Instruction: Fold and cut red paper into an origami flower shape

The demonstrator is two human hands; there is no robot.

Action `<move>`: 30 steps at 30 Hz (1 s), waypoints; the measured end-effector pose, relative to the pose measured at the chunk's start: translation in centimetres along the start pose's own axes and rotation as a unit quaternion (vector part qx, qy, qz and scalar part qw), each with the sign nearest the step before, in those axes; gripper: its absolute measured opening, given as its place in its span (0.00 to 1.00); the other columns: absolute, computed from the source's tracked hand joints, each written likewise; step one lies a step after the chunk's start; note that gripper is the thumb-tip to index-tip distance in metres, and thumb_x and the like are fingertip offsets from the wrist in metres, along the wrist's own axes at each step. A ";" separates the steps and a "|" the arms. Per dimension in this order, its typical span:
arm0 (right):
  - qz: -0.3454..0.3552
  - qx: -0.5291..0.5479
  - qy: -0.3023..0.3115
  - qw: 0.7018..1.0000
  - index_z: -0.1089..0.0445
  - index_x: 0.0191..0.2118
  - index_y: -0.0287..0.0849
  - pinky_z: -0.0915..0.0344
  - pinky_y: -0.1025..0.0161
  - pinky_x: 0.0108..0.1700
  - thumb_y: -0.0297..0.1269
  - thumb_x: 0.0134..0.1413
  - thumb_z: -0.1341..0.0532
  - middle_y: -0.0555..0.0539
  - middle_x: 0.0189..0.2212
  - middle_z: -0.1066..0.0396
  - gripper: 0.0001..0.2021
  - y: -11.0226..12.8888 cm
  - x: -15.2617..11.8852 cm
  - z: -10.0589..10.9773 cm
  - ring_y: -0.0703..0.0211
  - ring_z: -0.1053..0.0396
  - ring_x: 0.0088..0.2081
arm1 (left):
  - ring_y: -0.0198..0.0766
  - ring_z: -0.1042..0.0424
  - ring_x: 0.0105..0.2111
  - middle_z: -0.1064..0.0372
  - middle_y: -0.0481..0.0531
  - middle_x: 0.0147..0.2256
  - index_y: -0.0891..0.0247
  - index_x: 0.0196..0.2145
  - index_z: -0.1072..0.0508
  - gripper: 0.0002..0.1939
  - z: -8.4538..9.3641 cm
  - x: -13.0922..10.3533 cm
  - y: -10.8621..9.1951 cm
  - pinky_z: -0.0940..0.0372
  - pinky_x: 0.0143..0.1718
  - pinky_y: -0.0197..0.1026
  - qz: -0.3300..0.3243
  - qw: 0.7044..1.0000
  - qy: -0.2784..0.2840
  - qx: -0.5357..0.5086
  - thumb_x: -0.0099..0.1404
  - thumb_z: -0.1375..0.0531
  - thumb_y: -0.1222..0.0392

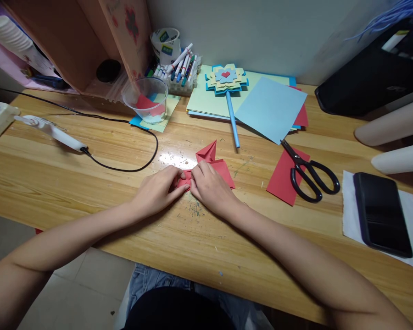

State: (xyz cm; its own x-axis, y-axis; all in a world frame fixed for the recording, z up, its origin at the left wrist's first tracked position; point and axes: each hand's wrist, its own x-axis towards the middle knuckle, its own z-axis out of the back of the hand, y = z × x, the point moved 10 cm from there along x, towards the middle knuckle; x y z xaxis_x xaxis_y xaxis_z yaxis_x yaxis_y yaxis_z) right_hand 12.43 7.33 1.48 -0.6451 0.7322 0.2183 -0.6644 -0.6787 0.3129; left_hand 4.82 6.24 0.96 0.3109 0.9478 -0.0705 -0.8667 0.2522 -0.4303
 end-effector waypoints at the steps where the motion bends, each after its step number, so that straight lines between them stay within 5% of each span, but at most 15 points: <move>1: 0.001 -0.002 0.000 1.000 0.40 0.32 0.40 0.37 0.58 0.34 0.29 0.57 0.51 0.41 0.31 0.39 0.04 0.0 0.0 0.0 0.54 0.39 0.33 | 0.39 0.31 0.33 0.31 0.53 0.36 0.63 0.37 0.36 0.10 0.0 0.0 0.0 0.42 0.29 0.39 0.001 1.000 0.000 0.001 0.64 0.47 0.53; 30: -0.024 0.019 0.008 0.999 0.41 0.34 0.40 0.37 0.56 0.34 0.30 0.58 0.52 0.40 0.33 0.37 0.05 -0.4 0.0 -0.3 0.52 0.37 0.34 | 0.39 0.32 0.34 0.32 0.53 0.37 0.61 0.42 0.37 0.12 0.2 0.0 -0.6 0.40 0.31 0.39 -0.025 1.000 0.006 0.015 0.66 0.48 0.51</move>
State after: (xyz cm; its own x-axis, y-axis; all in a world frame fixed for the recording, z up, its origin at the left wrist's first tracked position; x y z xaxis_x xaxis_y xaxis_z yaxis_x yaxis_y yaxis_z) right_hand 12.58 7.53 1.03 -0.6195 0.7624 0.1868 -0.6796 -0.6400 0.3584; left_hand 5.29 6.07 1.41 0.3587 0.9315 -0.0596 -0.8608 0.3054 -0.4071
